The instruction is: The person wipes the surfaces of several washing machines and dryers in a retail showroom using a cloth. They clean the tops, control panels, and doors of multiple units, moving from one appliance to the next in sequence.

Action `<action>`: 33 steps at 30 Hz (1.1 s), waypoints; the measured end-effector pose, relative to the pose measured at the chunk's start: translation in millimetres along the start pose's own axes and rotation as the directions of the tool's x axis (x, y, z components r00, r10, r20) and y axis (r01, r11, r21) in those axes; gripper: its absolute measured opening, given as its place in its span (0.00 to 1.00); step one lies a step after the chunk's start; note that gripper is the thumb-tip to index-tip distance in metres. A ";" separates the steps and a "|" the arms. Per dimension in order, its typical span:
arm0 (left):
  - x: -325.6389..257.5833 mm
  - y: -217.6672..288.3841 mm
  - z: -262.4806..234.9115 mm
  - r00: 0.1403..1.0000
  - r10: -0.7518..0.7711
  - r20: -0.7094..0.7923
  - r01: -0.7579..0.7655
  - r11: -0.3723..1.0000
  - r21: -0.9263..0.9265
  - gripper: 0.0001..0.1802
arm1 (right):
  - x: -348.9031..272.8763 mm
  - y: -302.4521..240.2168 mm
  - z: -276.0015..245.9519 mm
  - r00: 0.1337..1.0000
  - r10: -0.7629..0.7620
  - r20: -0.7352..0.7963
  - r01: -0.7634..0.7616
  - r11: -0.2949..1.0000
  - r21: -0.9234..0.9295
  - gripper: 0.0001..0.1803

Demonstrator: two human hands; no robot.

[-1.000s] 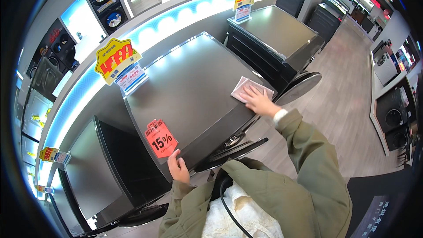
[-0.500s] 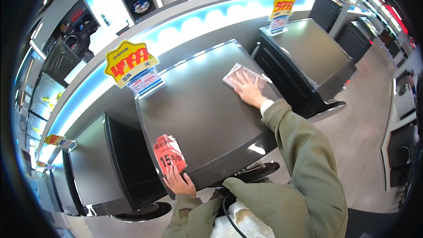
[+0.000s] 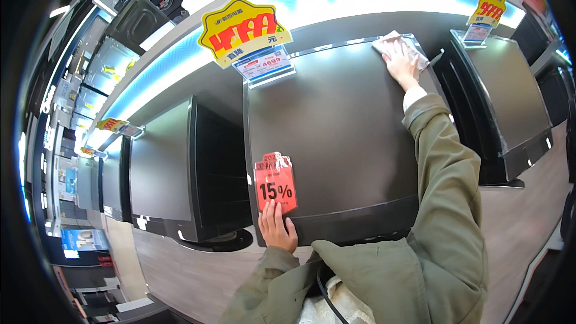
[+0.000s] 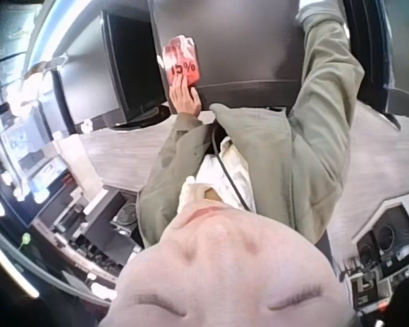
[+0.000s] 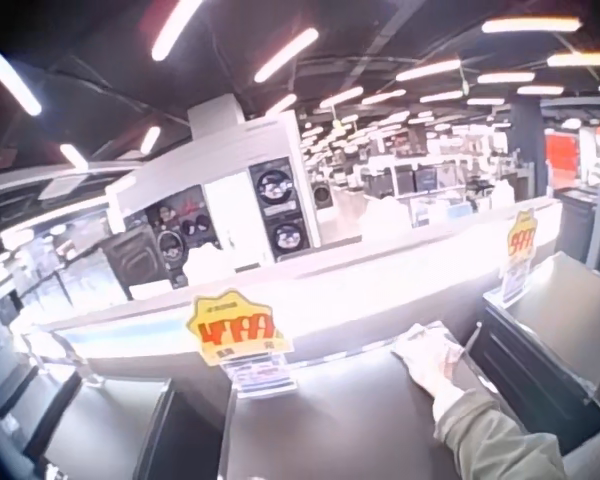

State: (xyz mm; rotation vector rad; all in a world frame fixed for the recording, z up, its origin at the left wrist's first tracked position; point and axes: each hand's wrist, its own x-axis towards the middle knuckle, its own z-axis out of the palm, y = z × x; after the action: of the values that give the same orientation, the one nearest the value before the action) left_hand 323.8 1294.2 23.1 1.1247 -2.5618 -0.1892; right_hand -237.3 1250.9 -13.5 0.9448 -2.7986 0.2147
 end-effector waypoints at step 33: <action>1.7 -2.1 -3.8 0.999 -0.001 -0.037 -0.001 0.998 -0.055 0.23 | -32.4 -108.2 -29.4 0.934 -0.357 0.014 0.343 0.908 0.239 0.38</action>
State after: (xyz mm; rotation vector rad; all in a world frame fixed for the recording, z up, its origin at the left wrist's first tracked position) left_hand 325.5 1291.6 26.6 1.0985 -2.5086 -0.2356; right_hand -142.3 1190.3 16.8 1.5097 -2.6288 0.4773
